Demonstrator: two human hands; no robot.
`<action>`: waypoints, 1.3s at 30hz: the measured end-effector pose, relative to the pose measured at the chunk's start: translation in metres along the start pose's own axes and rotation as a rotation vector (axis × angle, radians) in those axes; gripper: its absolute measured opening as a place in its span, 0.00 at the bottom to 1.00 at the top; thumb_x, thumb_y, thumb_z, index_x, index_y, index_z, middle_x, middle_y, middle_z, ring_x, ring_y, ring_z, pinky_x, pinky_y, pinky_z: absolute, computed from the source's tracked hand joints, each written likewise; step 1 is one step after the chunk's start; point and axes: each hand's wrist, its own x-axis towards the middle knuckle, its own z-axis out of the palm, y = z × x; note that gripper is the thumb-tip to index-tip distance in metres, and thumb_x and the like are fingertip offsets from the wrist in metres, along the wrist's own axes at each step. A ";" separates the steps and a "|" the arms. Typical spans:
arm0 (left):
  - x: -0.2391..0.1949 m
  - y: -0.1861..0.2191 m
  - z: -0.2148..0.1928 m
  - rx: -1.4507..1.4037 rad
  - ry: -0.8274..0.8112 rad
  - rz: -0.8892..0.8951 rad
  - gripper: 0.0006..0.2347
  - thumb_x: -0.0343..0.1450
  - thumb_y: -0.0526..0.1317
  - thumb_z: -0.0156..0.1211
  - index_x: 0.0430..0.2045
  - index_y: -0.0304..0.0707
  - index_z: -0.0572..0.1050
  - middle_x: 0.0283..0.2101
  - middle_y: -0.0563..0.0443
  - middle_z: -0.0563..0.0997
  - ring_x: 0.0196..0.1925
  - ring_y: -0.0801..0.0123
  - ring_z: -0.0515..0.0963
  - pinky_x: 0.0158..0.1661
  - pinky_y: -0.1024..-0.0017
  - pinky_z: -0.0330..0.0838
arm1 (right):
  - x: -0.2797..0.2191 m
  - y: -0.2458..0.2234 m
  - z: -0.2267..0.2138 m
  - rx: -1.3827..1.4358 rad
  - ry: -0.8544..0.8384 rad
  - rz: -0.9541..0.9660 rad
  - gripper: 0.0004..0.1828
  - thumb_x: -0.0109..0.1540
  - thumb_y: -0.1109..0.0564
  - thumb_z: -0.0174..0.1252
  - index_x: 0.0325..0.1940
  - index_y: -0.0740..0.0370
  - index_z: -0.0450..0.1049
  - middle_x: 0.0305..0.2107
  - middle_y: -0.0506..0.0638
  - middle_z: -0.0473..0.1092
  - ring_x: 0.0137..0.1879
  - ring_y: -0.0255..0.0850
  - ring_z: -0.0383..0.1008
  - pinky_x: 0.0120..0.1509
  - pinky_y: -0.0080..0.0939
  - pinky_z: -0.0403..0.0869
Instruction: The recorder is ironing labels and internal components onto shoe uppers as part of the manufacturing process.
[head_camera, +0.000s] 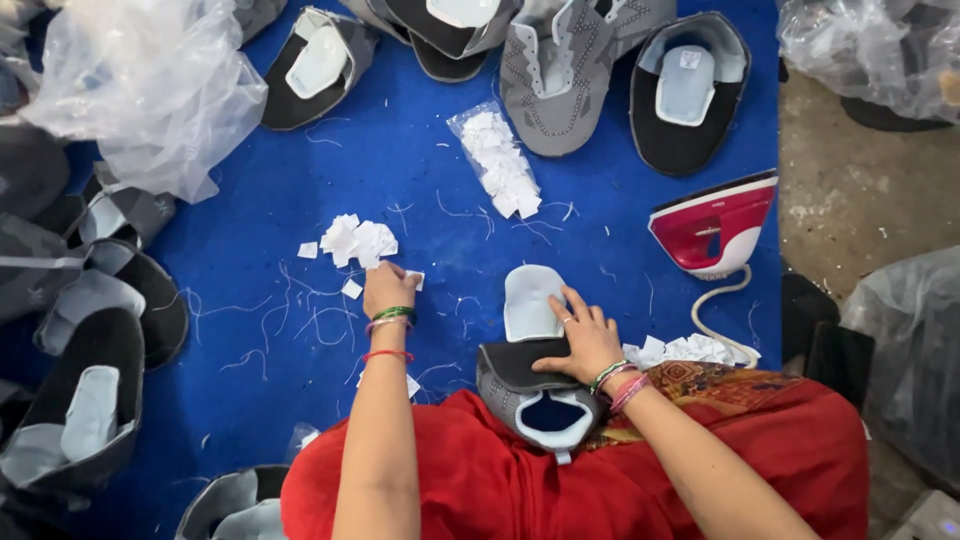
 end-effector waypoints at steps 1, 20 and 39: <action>0.001 0.001 0.003 0.005 -0.016 -0.047 0.12 0.61 0.45 0.74 0.28 0.36 0.83 0.37 0.39 0.83 0.40 0.48 0.82 0.40 0.56 0.76 | 0.000 0.000 -0.001 0.002 -0.005 -0.002 0.67 0.41 0.25 0.73 0.77 0.48 0.53 0.75 0.48 0.44 0.70 0.54 0.58 0.69 0.58 0.62; -0.085 0.090 0.021 -1.456 -0.327 -0.358 0.11 0.67 0.25 0.60 0.42 0.24 0.79 0.35 0.42 0.85 0.33 0.62 0.86 0.34 0.71 0.82 | -0.002 0.004 0.005 0.047 0.021 -0.035 0.64 0.42 0.25 0.72 0.76 0.48 0.55 0.75 0.48 0.45 0.68 0.55 0.59 0.67 0.58 0.62; -0.084 0.104 -0.015 -1.740 -0.180 -0.224 0.08 0.70 0.31 0.60 0.37 0.20 0.80 0.35 0.37 0.85 0.36 0.57 0.87 0.40 0.62 0.86 | 0.000 0.005 0.007 0.041 0.010 -0.028 0.66 0.42 0.23 0.72 0.76 0.48 0.55 0.75 0.47 0.44 0.70 0.56 0.56 0.69 0.61 0.60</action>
